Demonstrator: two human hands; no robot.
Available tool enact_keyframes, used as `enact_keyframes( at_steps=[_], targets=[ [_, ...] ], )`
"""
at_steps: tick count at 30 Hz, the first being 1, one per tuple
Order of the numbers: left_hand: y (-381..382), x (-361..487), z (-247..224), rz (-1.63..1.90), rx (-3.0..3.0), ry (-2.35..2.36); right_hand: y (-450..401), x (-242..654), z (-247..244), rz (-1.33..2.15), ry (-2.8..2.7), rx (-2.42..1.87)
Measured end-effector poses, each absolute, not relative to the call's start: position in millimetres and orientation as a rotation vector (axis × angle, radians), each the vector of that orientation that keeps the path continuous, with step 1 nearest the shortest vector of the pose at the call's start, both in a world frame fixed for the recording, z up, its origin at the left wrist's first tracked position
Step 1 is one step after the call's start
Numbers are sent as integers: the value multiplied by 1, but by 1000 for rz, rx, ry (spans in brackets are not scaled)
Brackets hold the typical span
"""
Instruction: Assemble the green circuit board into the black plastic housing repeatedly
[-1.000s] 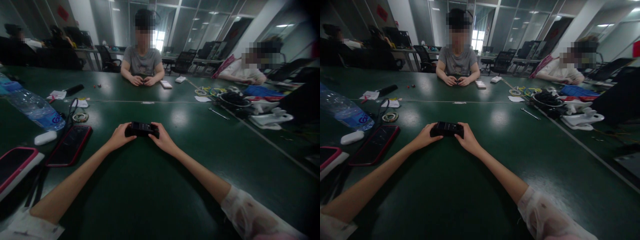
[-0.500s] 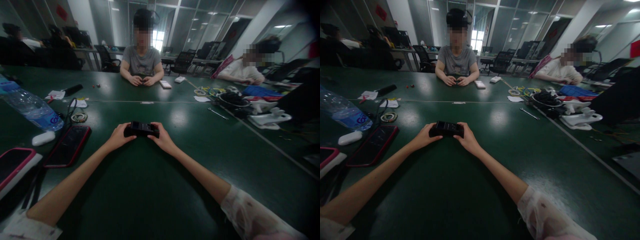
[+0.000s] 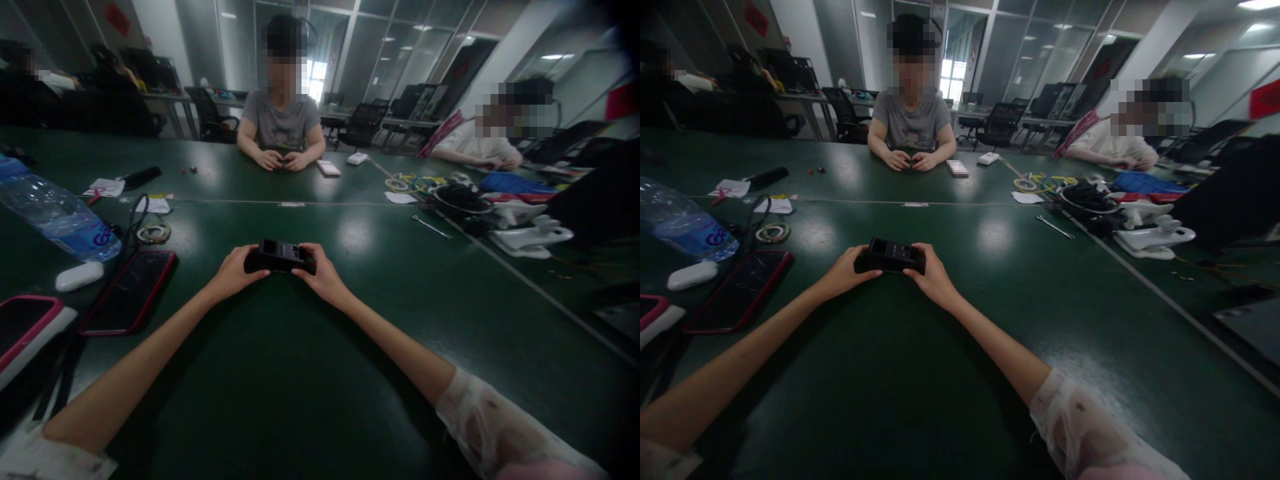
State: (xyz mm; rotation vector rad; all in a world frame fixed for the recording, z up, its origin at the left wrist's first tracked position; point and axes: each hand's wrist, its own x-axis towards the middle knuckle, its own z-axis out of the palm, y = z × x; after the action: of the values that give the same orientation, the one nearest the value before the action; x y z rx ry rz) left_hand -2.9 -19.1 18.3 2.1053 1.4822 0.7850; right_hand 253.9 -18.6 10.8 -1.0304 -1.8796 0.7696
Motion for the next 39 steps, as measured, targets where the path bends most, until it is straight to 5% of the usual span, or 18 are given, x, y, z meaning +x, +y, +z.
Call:
enact_keyframes(
  at_steps=[39],
  targets=[
    [-17,-5,15,767,2062,1484,-20,255,15,797,-1891,-1034]
  ],
)
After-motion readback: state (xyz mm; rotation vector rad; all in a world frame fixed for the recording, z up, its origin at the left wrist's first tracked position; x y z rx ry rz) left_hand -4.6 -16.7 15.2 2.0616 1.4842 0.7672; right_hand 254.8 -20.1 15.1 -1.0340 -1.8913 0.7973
